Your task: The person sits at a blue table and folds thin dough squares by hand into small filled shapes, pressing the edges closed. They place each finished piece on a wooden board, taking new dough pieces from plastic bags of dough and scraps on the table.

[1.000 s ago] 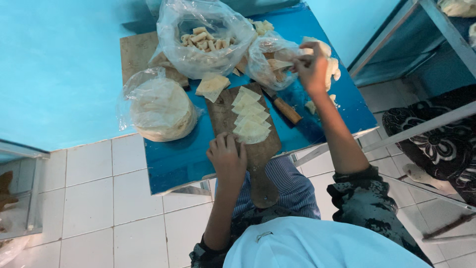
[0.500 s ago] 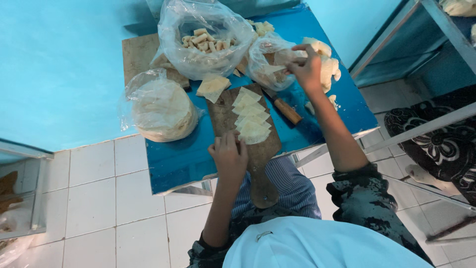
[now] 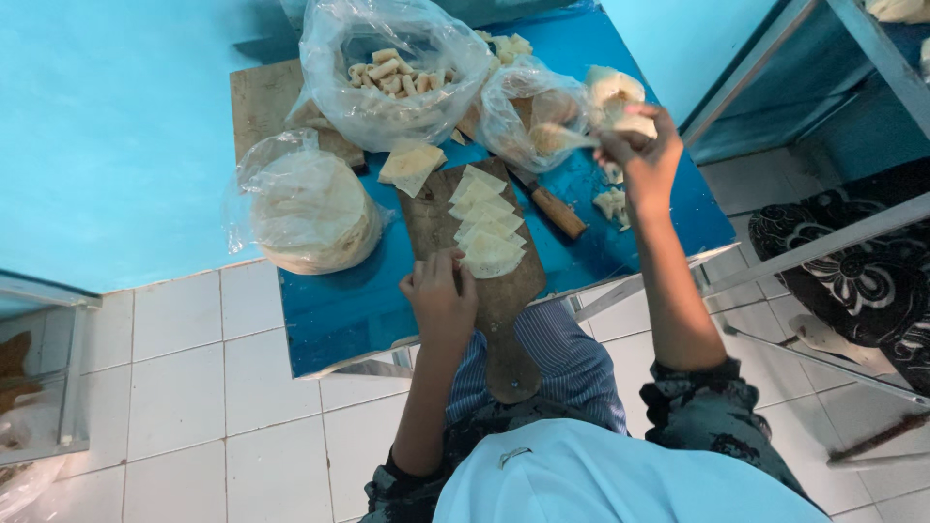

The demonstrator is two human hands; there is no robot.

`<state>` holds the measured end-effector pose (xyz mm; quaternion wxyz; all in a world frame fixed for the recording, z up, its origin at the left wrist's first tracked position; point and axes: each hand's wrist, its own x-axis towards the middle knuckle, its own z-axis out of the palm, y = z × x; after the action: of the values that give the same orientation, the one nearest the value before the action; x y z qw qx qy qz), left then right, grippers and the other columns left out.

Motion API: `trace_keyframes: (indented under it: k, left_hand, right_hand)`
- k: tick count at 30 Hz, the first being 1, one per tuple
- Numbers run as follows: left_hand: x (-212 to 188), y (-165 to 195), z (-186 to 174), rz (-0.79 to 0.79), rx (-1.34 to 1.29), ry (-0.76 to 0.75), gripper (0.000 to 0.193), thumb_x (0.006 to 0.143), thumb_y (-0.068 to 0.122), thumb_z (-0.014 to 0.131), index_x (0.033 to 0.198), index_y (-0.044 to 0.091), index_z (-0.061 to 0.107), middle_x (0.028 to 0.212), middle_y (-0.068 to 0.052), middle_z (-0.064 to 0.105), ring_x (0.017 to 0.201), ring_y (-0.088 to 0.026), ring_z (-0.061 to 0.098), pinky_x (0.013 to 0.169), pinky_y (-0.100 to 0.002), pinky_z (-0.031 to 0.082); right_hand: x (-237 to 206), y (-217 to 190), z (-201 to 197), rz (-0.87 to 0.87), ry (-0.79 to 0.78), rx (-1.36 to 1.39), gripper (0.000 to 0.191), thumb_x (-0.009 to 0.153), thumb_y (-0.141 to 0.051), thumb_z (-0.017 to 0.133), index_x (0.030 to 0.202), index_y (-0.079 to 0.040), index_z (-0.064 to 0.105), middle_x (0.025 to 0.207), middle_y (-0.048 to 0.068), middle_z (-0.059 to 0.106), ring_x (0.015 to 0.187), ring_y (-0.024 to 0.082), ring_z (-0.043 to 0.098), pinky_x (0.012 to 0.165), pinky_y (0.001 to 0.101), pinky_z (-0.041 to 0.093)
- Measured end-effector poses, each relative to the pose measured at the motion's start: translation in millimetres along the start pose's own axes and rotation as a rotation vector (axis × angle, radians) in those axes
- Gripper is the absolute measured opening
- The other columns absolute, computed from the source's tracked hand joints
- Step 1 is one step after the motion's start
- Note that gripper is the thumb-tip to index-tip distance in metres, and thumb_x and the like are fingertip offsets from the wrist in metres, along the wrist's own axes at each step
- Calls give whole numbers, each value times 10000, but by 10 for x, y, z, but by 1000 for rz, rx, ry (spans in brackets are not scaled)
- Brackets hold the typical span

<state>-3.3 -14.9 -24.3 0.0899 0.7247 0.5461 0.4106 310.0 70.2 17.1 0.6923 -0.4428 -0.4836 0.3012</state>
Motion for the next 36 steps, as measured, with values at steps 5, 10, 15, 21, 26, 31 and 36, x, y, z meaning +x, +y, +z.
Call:
trace_keyframes:
  k: [5,10,15,21,26,31,36]
  left_hand:
    - [9,-45,-23,-44,-58,-34,198,896,122,686,1093,121,670,968,-23,676,974,-231,606,953,-460,354]
    - [7,-62,-34,-47,-96,-45,204,900,122,688,1103,122,669,961,-19,681,972,-224,609,967,-460,341]
    - [-10,-69,-36,-56,-115,-40,200,906,117,692,1105,122,671,947,-13,682,961,-207,615,971,-449,343]
    - [-8,-55,-37,-48,-93,-31,186,913,105,707,1096,114,677,928,-8,678,935,-194,613,965,-434,346]
    - [7,-34,-62,-33,-98,-21,190,905,98,708,1093,111,680,933,-12,675,931,-189,613,954,-428,346]
    - [-1,-10,-93,-30,-125,-21,177,899,94,705,1075,109,688,933,-14,674,917,-189,610,945,-421,346]
    - [7,-6,-101,-21,-123,-17,154,916,90,697,1069,109,688,938,-23,662,920,-197,601,941,-417,344]
  right_hand:
    - [-721,-77,176,193,-80,41,373,959,86,617,1304,6,499,1039,211,751,819,184,722,707,290,600]
    - [-1225,-9,440,214,-147,0,358,968,80,631,1289,3,492,1048,215,756,863,190,739,741,294,616]
    - [-1369,46,498,119,-158,-56,341,978,113,629,1274,1,501,1083,208,763,942,198,757,809,304,637]
    - [-1410,63,467,53,-185,-106,310,992,112,620,1262,3,517,1084,195,768,958,192,754,818,309,633]
    - [-1396,59,473,57,-192,-85,321,983,118,624,1265,1,527,1082,188,768,948,188,751,817,308,632]
    - [-1380,58,476,86,-199,-95,321,973,131,616,1254,0,530,1072,182,765,968,193,758,824,310,639]
    - [-1401,86,464,53,-200,-99,311,981,146,593,1248,0,527,1069,185,769,980,196,757,844,313,634]
